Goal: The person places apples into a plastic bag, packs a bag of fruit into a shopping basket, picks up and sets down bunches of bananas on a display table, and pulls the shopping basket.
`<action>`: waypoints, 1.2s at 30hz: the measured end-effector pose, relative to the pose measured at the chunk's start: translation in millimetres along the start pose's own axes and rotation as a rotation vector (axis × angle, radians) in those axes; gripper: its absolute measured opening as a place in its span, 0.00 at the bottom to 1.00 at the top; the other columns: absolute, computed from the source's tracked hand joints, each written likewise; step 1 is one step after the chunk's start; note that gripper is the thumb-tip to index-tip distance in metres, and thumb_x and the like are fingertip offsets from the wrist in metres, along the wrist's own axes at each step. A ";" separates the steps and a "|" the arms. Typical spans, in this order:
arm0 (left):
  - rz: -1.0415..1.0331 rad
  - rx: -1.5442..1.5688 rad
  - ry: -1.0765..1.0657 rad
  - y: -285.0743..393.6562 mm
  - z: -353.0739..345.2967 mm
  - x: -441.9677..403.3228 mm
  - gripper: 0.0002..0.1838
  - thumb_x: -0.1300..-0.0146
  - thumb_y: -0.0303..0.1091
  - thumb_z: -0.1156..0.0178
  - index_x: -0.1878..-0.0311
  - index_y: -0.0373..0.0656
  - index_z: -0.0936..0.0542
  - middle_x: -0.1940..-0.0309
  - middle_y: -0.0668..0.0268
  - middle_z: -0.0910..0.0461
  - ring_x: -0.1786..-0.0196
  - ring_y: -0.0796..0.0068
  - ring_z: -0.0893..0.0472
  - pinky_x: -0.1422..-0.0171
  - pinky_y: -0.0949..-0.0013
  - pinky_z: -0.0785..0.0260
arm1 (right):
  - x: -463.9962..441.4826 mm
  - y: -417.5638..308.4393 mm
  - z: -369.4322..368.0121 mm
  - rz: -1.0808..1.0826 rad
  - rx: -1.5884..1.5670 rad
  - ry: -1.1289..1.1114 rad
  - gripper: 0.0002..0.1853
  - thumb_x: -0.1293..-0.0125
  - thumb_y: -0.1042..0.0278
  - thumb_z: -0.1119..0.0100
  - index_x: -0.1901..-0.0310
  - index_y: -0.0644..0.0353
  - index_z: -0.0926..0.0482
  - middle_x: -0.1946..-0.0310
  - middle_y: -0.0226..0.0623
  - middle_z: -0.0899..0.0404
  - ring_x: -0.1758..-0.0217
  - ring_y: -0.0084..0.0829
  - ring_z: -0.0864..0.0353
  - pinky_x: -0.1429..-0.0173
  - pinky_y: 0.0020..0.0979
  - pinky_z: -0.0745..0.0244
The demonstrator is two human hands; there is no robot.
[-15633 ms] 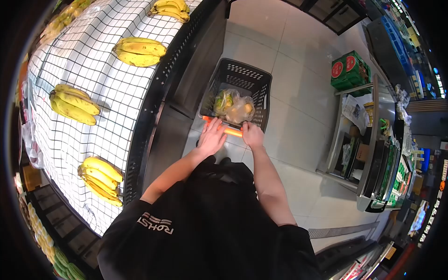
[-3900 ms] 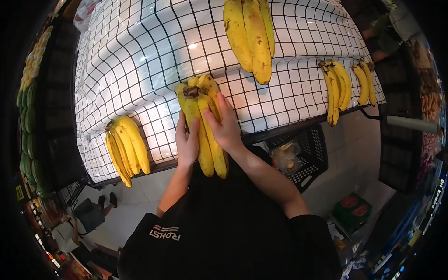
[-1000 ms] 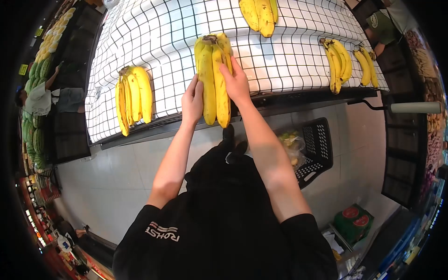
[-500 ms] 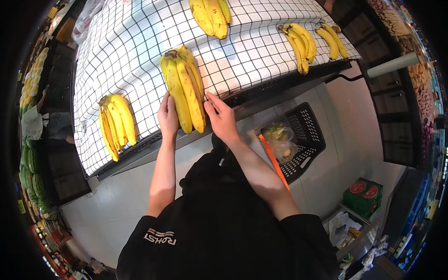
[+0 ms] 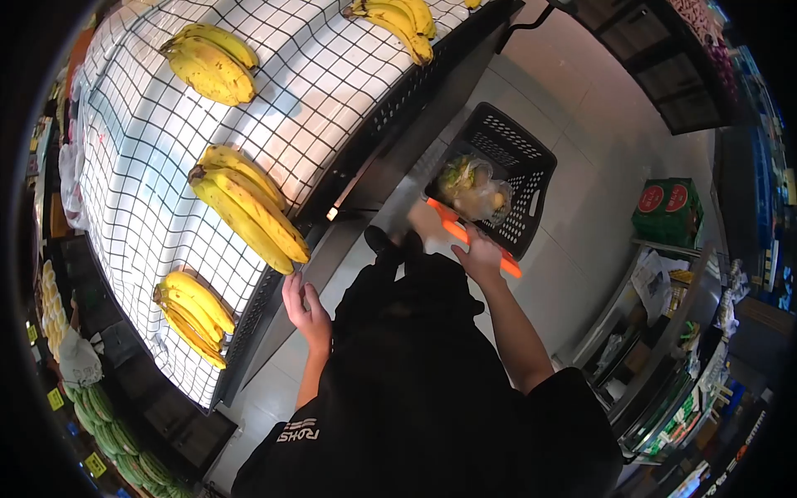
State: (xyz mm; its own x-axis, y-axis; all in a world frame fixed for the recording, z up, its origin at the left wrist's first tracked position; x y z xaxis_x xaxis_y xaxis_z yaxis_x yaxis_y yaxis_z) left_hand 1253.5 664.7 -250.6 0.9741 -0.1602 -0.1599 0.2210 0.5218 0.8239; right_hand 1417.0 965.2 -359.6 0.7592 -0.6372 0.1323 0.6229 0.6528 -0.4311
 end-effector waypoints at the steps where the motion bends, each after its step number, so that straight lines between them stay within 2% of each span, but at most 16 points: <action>1: -0.020 -0.028 -0.052 1.8 -5.7 -2.8 0.13 0.33 0.21 0.47 0.46 0.30 0.23 0.44 0.49 0.26 0.42 0.57 0.24 0.41 0.63 0.29 | -3.6 1.8 0.1 -0.131 -0.014 -0.133 0.27 0.43 0.51 0.35 0.46 0.59 0.22 0.52 0.47 0.20 0.47 0.46 0.21 0.44 0.42 0.27; 2: -0.039 -0.058 -0.104 3.7 -11.3 -4.7 0.13 0.35 0.21 0.45 0.48 0.30 0.22 0.46 0.49 0.25 0.44 0.56 0.23 0.44 0.63 0.28 | -7.0 2.5 -0.4 -0.261 -0.031 -0.269 0.24 0.43 0.50 0.35 0.48 0.56 0.21 0.57 0.45 0.17 0.53 0.44 0.17 0.50 0.42 0.23; 3: 0.026 -0.011 -0.143 4.0 -18.8 -5.5 0.13 0.36 0.22 0.42 0.48 0.31 0.22 0.47 0.51 0.24 0.45 0.56 0.22 0.46 0.63 0.27 | -12.3 3.0 -1.6 -0.201 0.019 -0.194 0.20 0.43 0.51 0.35 0.52 0.51 0.18 0.66 0.41 0.15 0.63 0.43 0.15 0.58 0.44 0.21; 4: 0.017 -0.040 -0.244 0.5 -25.6 -6.6 0.14 0.36 0.26 0.40 0.48 0.32 0.22 0.48 0.51 0.22 0.47 0.55 0.21 0.46 0.63 0.26 | -16.5 6.7 -2.9 -0.249 0.019 -0.266 0.18 0.43 0.51 0.35 0.54 0.48 0.17 0.66 0.41 0.15 0.61 0.43 0.16 0.56 0.43 0.21; 6: 0.068 -0.059 -0.602 -14.1 -48.3 -11.4 0.17 0.35 0.33 0.39 0.47 0.34 0.22 0.49 0.50 0.20 0.47 0.53 0.20 0.45 0.62 0.27 | -21.6 10.7 -6.8 -0.249 0.039 -0.334 0.16 0.42 0.49 0.36 0.57 0.48 0.18 0.69 0.41 0.16 0.62 0.44 0.16 0.57 0.45 0.22; 8: 0.115 0.017 -0.954 -20.6 -76.1 -15.5 0.20 0.35 0.39 0.40 0.46 0.34 0.22 0.50 0.49 0.19 0.47 0.51 0.20 0.43 0.61 0.28 | -18.7 8.0 -3.9 -0.271 0.029 -0.319 0.16 0.42 0.49 0.36 0.58 0.48 0.18 0.70 0.40 0.16 0.63 0.44 0.16 0.57 0.44 0.22; 10: -0.059 0.027 -1.044 -10.9 -94.9 -18.5 0.22 0.34 0.41 0.40 0.45 0.34 0.23 0.50 0.49 0.20 0.46 0.49 0.21 0.42 0.61 0.29 | -17.6 6.2 -2.8 -0.285 0.025 -0.305 0.15 0.43 0.50 0.36 0.59 0.48 0.18 0.70 0.40 0.17 0.63 0.44 0.16 0.57 0.44 0.22; 11: -0.147 0.010 -1.061 -6.6 -102.1 -20.4 0.22 0.35 0.42 0.40 0.45 0.34 0.23 0.50 0.48 0.20 0.46 0.49 0.21 0.41 0.61 0.29 | -17.2 6.2 -3.7 -0.292 0.030 -0.295 0.14 0.43 0.51 0.37 0.60 0.48 0.17 0.70 0.39 0.17 0.63 0.44 0.16 0.57 0.44 0.22; 15: -0.164 0.084 -1.119 -0.4 -119.2 -34.9 0.23 0.35 0.43 0.40 0.44 0.35 0.23 0.50 0.48 0.20 0.46 0.50 0.21 0.42 0.61 0.29 | -16.8 4.7 -3.2 -0.287 0.048 -0.266 0.13 0.45 0.53 0.37 0.60 0.48 0.17 0.70 0.39 0.16 0.63 0.43 0.16 0.56 0.44 0.21; 18: -0.026 0.106 -1.127 -6.3 -130.7 -39.6 0.23 0.35 0.43 0.40 0.44 0.35 0.23 0.53 0.47 0.19 0.51 0.51 0.19 0.46 0.60 0.28 | -18.4 6.3 -2.8 -0.277 0.051 -0.262 0.15 0.45 0.52 0.36 0.59 0.47 0.16 0.69 0.40 0.16 0.62 0.44 0.16 0.56 0.44 0.21; 22: -0.004 0.112 -1.187 -12.1 -148.9 -36.0 0.24 0.35 0.44 0.41 0.44 0.35 0.23 0.54 0.47 0.19 0.53 0.51 0.19 0.48 0.60 0.27 | -17.6 -0.1 5.0 -0.301 0.075 -0.295 0.14 0.45 0.53 0.36 0.59 0.47 0.16 0.67 0.41 0.16 0.61 0.44 0.16 0.54 0.44 0.21; 25: -0.076 0.043 -1.222 -5.9 -161.3 -34.7 0.24 0.35 0.44 0.41 0.44 0.35 0.23 0.54 0.47 0.19 0.55 0.50 0.18 0.50 0.60 0.27 | -17.8 0.9 6.1 -0.281 0.032 -0.270 0.15 0.45 0.52 0.36 0.58 0.48 0.16 0.68 0.42 0.16 0.62 0.45 0.16 0.55 0.45 0.21; 28: -0.062 0.012 -1.282 2.4 -177.8 -30.6 0.25 0.35 0.45 0.41 0.43 0.36 0.23 0.51 0.46 0.20 0.50 0.49 0.20 0.45 0.59 0.28 | -18.8 6.5 2.7 -0.239 0.028 -0.275 0.14 0.44 0.51 0.37 0.60 0.48 0.16 0.69 0.42 0.16 0.63 0.45 0.16 0.57 0.45 0.21; 32: -0.264 0.001 -1.266 26.3 -206.7 -17.2 0.25 0.34 0.44 0.43 0.39 0.37 0.27 0.42 0.46 0.25 0.38 0.48 0.27 0.34 0.58 0.35 | -16.2 12.7 -0.7 -0.212 -0.002 -0.228 0.14 0.44 0.51 0.37 0.60 0.47 0.16 0.71 0.42 0.16 0.64 0.45 0.16 0.59 0.45 0.21; 33: -0.336 0.015 -1.255 32.9 -215.2 -12.5 0.25 0.33 0.44 0.45 0.38 0.38 0.28 0.40 0.46 0.27 0.35 0.48 0.30 0.30 0.58 0.39 | -18.1 6.9 10.0 -0.223 -0.021 -0.273 0.14 0.44 0.55 0.38 0.58 0.49 0.17 0.67 0.43 0.16 0.62 0.45 0.16 0.56 0.46 0.22; 36: -0.486 -0.042 -1.254 41.9 -242.7 6.3 0.26 0.31 0.45 0.49 0.37 0.36 0.29 0.38 0.46 0.29 0.33 0.46 0.33 0.28 0.57 0.42 | -16.2 14.0 6.1 -0.168 -0.124 -0.196 0.15 0.44 0.55 0.38 0.56 0.50 0.18 0.67 0.44 0.16 0.62 0.45 0.16 0.56 0.46 0.22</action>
State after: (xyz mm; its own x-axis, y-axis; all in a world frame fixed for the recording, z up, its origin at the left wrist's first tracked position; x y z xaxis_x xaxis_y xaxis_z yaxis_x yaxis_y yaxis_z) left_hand 1280.7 888.9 -349.0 0.1013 -0.9763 0.1911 0.5518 0.2150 0.8058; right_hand 1414.6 987.1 -362.4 0.6769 -0.6331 0.3754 0.7242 0.4819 -0.4932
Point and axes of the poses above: each hand's wrist, its own x-axis away from the middle knuckle, its own z-axis out of the back of the hand, y = z × x, the point moved 2 cm from there along -x, towards the middle knuckle
